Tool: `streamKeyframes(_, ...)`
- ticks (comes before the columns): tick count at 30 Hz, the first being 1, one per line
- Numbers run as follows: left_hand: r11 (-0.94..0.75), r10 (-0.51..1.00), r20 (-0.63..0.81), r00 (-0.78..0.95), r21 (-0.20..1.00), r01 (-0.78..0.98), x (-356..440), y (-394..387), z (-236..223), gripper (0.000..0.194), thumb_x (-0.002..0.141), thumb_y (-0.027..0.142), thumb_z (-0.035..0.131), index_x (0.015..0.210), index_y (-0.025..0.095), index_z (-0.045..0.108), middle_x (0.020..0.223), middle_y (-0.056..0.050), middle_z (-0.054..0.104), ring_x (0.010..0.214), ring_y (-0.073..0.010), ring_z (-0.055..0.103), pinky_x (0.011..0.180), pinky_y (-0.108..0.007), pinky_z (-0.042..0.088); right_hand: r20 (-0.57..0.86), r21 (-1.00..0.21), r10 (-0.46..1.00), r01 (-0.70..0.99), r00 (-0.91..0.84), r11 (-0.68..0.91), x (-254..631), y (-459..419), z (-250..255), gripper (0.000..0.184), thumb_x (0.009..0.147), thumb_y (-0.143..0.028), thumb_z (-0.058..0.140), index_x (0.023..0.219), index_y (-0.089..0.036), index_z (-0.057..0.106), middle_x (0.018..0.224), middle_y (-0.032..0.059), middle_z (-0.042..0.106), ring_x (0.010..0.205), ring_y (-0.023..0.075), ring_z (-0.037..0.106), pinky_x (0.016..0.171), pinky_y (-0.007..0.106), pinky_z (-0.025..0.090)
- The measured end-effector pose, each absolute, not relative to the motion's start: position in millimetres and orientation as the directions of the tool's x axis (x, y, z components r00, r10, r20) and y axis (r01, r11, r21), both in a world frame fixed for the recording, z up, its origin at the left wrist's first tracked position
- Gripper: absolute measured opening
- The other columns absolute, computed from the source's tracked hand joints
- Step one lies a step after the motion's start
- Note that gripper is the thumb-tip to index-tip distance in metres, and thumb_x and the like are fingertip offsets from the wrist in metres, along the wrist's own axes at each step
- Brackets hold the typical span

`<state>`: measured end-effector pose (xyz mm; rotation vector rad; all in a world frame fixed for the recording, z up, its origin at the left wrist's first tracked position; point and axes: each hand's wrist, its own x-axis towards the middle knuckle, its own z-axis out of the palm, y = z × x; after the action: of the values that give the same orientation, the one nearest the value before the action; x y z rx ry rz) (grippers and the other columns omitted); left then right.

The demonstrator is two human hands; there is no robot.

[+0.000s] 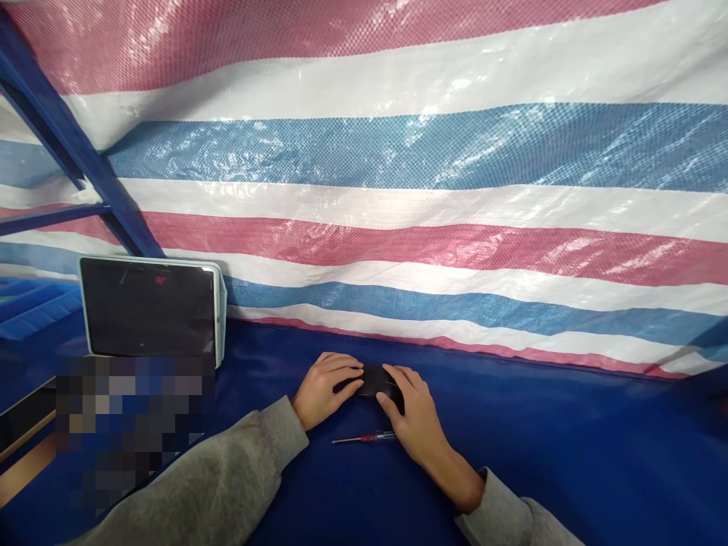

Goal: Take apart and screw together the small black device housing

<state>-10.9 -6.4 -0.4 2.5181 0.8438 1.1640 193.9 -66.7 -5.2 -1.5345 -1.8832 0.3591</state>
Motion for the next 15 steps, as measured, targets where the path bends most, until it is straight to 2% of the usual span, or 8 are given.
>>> streamKeyframes(5, -0.788, 0.614, 0.502, 0.609, 0.439, 0.432, -12.9, -9.0, 6.7, 0.032, 0.09, 0.035, 0.06, 0.12, 0.022, 0.062, 0.119, -0.006, 0.065, 0.107, -0.0219, 0.06, 0.098, -0.042, 0.04, 0.298, -0.614, 0.951, 0.747, -0.077, 0.253, 192.8, -66.7, -2.4, 0.044, 0.09, -0.046, 0.049, 0.125, -0.021, 0.056, 0.121, 0.0116, 0.06, 0.113, 0.0271, 0.055, 0.097, 0.046, 0.044)
streamKeyframes(9, -0.787, 0.611, 0.446, 0.654, 0.429, 0.444, -13.9, -10.2, 8.8, 0.047, 0.082, 0.039, 0.069, 0.125, 0.023, 0.058, 0.126, -0.007, 0.06, 0.112, -0.0254, 0.056, 0.101, -0.045, 0.038, 0.291, -0.613, 0.953, 0.75, -0.08, 0.25, 192.7, -67.9, -3.4, 0.044, 0.091, -0.045, 0.048, 0.127, -0.022, 0.055, 0.123, 0.0112, 0.059, 0.113, 0.0271, 0.055, 0.097, 0.046, 0.044)
streamKeyframes(15, -0.782, 0.62, 0.471, 0.628, 0.436, 0.445, -12.6, -10.1, 6.7, 0.04, 0.089, 0.041, 0.06, 0.124, 0.021, 0.057, 0.121, -0.008, 0.064, 0.109, -0.0233, 0.06, 0.105, -0.047, 0.035, 0.317, -0.578, 0.944, 0.77, -0.09, 0.268, 194.3, -68.9, -8.0, 0.054, 0.084, -0.029, 0.052, 0.137, -0.02, 0.047, 0.132, 0.0109, 0.053, 0.117, 0.0264, 0.053, 0.099, 0.044, 0.043)
